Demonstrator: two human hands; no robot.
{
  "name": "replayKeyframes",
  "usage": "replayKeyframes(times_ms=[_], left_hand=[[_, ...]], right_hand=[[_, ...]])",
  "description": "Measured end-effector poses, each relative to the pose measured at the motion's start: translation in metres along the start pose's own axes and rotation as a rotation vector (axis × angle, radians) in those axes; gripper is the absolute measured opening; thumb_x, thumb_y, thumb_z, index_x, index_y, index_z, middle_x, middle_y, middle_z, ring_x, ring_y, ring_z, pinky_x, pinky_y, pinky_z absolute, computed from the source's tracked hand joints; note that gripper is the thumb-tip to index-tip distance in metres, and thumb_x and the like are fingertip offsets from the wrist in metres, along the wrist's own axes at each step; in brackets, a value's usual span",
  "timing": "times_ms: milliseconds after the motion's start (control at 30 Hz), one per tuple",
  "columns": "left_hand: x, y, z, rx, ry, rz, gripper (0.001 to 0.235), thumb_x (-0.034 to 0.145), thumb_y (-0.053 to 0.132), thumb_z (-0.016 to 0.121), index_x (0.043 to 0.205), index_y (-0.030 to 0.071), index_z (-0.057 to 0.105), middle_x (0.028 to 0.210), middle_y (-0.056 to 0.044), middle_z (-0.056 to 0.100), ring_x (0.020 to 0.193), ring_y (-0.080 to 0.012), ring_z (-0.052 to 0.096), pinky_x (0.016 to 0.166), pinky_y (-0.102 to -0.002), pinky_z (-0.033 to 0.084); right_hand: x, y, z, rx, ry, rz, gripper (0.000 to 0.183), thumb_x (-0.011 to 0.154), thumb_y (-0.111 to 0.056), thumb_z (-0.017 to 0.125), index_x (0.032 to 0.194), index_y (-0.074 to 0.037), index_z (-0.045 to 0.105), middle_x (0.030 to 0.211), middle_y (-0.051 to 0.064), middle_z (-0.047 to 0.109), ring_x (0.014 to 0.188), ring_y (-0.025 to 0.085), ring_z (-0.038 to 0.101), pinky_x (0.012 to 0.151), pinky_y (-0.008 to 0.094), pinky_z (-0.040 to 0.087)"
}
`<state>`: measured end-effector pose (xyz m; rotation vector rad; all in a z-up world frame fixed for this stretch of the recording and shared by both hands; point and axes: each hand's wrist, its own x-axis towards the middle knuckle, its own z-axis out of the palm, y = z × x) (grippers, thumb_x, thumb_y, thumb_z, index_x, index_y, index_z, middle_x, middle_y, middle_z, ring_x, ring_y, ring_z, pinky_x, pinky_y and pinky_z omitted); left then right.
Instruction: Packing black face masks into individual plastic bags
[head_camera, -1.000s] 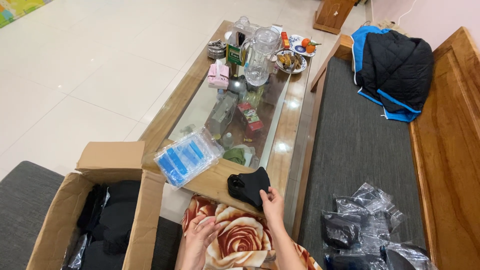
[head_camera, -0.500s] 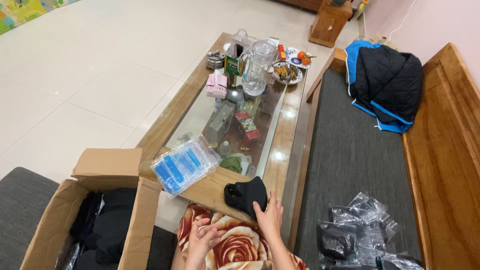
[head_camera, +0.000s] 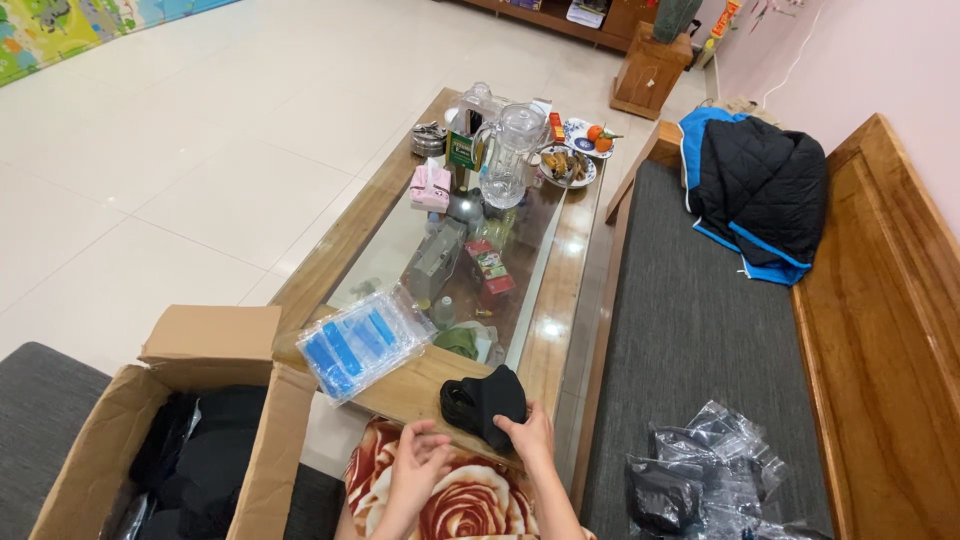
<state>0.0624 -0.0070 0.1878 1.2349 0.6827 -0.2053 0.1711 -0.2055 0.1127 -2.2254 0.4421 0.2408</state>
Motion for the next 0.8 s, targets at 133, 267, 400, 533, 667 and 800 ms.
replayKeyframes(times_ms=[133,267,400,533,667,800], left_hand=[[0.004,0.022,0.012,0.389,0.036,0.235,0.055,0.086,0.007,0.063,0.139,0.015,0.05,0.121,-0.006,0.069,0.099,-0.0173,0.074,0.081,-0.033,0.064],[0.046,0.01,0.023,0.591,0.058,0.521,0.065,0.084,0.011,0.068,0.145,0.017,0.048,0.138,-0.009,0.062,0.13,-0.0254,0.06,0.111,-0.045,0.05],[0.094,-0.004,0.032,0.992,-0.014,0.698,0.083,0.079,0.014,0.072,0.154,0.011,0.037,0.152,-0.015,0.042,0.144,-0.0365,0.031,0.115,-0.054,0.027],[0.133,-0.015,0.039,1.273,-0.094,0.565,0.096,0.078,0.031,0.078,0.16,0.02,0.029,0.166,-0.012,0.027,0.155,-0.0413,0.011,0.119,-0.063,0.011],[0.158,-0.017,0.037,1.28,-0.166,0.439,0.093,0.078,0.036,0.08,0.158,0.024,0.034,0.167,-0.004,0.028,0.158,-0.0355,0.009,0.121,-0.067,0.011],[0.142,0.007,0.026,0.998,-0.294,0.508,0.082,0.071,0.025,0.078,0.148,0.02,0.048,0.145,-0.003,0.056,0.136,-0.0266,0.046,0.112,-0.052,0.031]], right_hand=[[-0.005,-0.006,-0.003,0.076,-0.019,0.023,0.059,0.065,-0.025,0.089,0.115,-0.003,0.067,0.099,0.011,0.074,0.084,0.024,0.071,0.076,0.034,0.057],[0.006,0.015,0.014,-0.042,0.057,-0.075,0.073,0.062,-0.033,0.091,0.122,-0.002,0.063,0.105,0.015,0.073,0.093,0.03,0.071,0.084,0.039,0.057],[-0.006,0.009,0.016,0.098,0.025,-0.17,0.067,0.064,-0.023,0.088,0.123,-0.006,0.06,0.106,0.014,0.073,0.093,0.029,0.072,0.083,0.038,0.057],[-0.016,0.003,0.012,0.362,-0.099,-0.102,0.11,0.066,-0.003,0.087,0.158,-0.016,0.028,0.136,0.02,0.057,0.108,0.031,0.071,0.089,0.038,0.059],[-0.026,-0.01,0.002,0.458,-0.13,-0.059,0.113,0.067,0.002,0.087,0.161,-0.018,0.028,0.122,0.018,0.068,0.097,0.028,0.075,0.082,0.033,0.058],[-0.043,-0.028,-0.01,0.592,-0.136,-0.254,0.089,0.069,0.013,0.079,0.148,-0.015,0.047,0.106,0.012,0.07,0.095,0.023,0.07,0.087,0.032,0.054]])
